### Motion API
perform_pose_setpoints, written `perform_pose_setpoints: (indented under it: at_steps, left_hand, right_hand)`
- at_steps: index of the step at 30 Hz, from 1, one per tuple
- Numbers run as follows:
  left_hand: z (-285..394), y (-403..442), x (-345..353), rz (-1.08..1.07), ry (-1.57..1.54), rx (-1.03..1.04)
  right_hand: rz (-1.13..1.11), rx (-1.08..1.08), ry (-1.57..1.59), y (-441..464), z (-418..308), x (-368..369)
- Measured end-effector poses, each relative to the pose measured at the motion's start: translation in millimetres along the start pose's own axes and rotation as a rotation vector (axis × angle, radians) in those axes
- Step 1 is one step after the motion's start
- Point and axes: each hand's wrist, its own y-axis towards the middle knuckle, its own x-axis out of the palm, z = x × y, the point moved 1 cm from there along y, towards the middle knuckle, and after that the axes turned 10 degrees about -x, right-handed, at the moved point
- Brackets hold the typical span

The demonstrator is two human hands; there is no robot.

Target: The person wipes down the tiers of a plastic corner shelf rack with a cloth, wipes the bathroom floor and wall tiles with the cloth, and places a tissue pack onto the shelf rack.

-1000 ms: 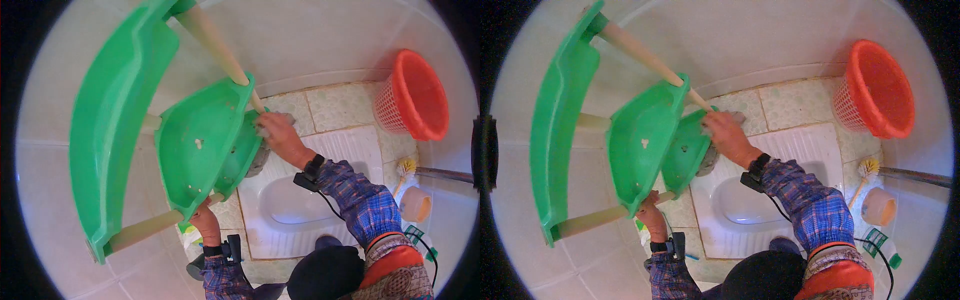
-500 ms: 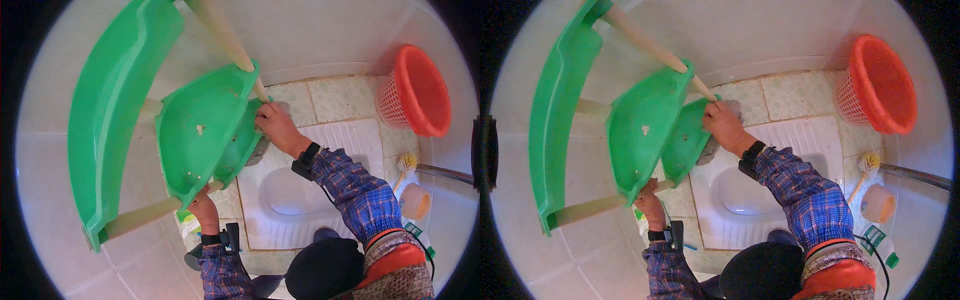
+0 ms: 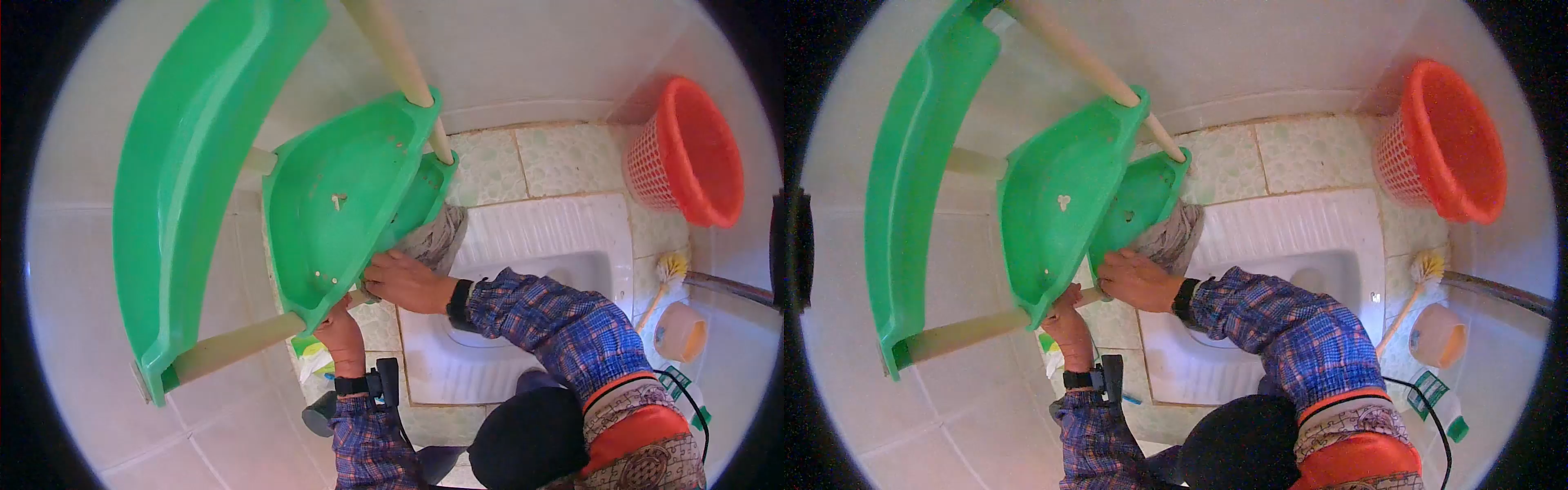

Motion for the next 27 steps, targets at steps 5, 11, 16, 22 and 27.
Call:
perform_pose_setpoints:
  at_steps: [5, 11, 16, 22, 27]
  left_hand:
    - [2, 2, -1, -0.032, -0.065, 0.008]
    - [-7, 4, -3, -0.028, -0.011, 0.035]
    - [15, -2, 7, -0.021, -0.031, -0.009]
    - [-4, 2, 0, -0.016, -0.047, -0.005]
    - [11, -4, 4, -0.031, -0.012, 0.0]
  right_hand:
    - [-0.221, -0.381, -0.24, -7, 16, -21]
    - [0.051, 0.161, 0.149, 10, 23, -32]
    - [0.057, 0.217, 0.087, 28, 21, 25]
    - [-0.059, -0.085, -0.003, 6, 17, 15]
    - [-0.007, -0.046, -0.088, 32, 46, 11]
